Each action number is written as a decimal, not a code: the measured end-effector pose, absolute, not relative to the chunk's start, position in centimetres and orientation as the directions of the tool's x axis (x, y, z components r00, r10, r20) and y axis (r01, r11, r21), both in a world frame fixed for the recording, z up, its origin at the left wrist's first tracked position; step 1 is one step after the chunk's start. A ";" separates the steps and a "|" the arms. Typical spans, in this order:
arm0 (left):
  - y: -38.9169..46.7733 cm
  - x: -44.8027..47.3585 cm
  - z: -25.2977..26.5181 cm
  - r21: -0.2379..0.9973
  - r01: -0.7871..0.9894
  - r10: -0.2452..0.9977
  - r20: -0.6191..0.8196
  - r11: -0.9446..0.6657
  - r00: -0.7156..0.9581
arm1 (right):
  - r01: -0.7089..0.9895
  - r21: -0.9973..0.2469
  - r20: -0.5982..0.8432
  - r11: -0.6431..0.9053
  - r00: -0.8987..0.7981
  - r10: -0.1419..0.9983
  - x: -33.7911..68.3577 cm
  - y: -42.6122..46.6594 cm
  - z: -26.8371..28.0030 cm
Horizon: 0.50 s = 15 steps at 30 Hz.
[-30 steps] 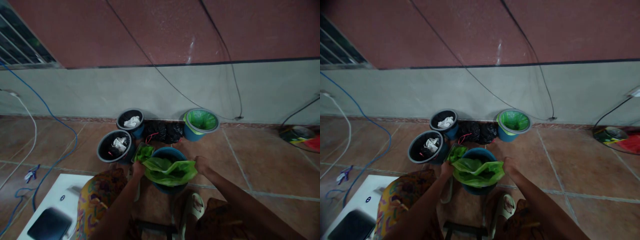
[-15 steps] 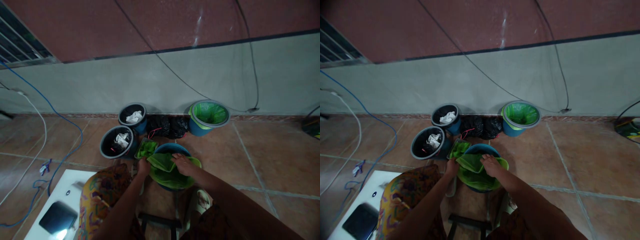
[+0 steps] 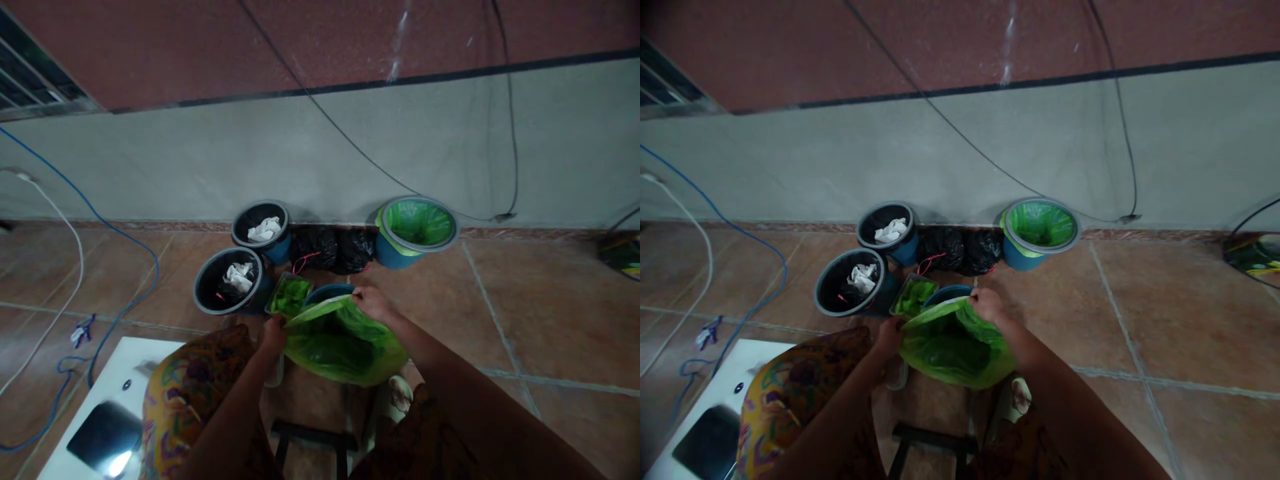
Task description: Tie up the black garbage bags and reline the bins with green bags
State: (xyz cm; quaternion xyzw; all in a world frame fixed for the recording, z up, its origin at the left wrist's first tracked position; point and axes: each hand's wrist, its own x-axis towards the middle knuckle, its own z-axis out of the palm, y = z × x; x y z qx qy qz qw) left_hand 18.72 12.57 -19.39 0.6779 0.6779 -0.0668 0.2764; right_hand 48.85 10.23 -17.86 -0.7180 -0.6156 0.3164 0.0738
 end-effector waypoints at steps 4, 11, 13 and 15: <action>12.9 20.3 -16.6 0.281 0.960 0.860 -0.484 -0.021 0.160 | 0.842 -0.456 -0.355 -0.289 0.126 0.926 48.8 10.1 -18.1; 15.0 28.0 -14.3 0.421 0.867 0.815 -0.381 -0.268 0.437 | 0.881 -0.373 -0.312 -0.291 0.176 0.933 47.5 10.6 -16.6; 15.6 29.1 -15.0 0.376 0.895 0.820 -0.415 -0.239 0.394 | 0.873 -0.370 -0.320 -0.316 0.200 0.926 47.7 10.8 -16.6; 16.4 29.6 -15.8 0.361 0.914 0.854 -0.401 -0.185 0.331 | 0.867 -0.365 -0.337 -0.340 0.217 0.916 48.1 11.0 -17.0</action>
